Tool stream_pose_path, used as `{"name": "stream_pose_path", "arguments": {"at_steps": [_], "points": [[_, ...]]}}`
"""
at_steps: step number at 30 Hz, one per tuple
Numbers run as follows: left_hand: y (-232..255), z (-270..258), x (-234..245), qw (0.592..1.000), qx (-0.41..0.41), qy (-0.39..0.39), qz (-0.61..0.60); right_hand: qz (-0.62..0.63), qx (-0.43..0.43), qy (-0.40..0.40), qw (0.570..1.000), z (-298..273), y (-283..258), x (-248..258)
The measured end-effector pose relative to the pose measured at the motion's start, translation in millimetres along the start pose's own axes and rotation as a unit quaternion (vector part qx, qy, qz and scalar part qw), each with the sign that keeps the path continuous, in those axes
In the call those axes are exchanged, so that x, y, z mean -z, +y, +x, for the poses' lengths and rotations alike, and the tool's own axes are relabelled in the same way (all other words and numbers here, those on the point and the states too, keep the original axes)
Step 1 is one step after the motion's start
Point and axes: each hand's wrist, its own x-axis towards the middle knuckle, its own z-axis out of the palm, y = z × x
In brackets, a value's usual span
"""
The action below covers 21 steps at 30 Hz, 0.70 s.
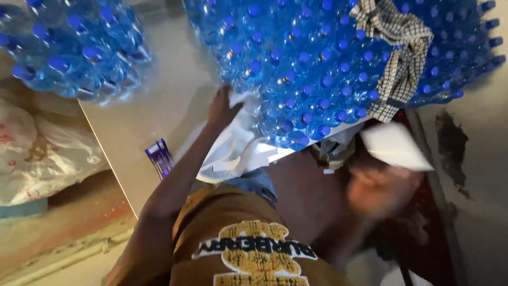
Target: A person is manually applying purple adhesive labels to clear plastic water bottles in a production environment.
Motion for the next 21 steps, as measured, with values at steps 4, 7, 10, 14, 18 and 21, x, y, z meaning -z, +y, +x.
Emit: {"name": "stream_pose_path", "arguments": {"at_steps": [4,7,10,14,18,21], "points": [[99.1,35.4,29.4,0.997,0.058,0.022,0.048,-0.487,0.024,0.086,0.869,5.9,123.1,-141.6],[93.7,32.6,15.5,0.986,0.087,0.111,0.090,-0.590,0.018,-0.191,0.784,10.8,165.0,-138.9],[37.7,9.5,8.2,0.994,0.007,0.078,0.073,-0.604,-0.011,-0.200,0.772,16.6,195.1,-141.5],[-55.4,-42.7,9.8,0.991,0.057,0.062,0.107,-0.575,-0.011,-0.241,0.782,32.6,249.5,-113.9],[-109.7,-107.0,8.3,0.983,0.108,0.046,0.144,-0.598,0.016,-0.260,0.758,34.8,301.3,-97.5],[-33.7,-111.0,54.7,0.968,0.241,-0.072,-0.016,-0.563,-0.032,-0.249,0.787,34.9,344.1,-72.0]]}}
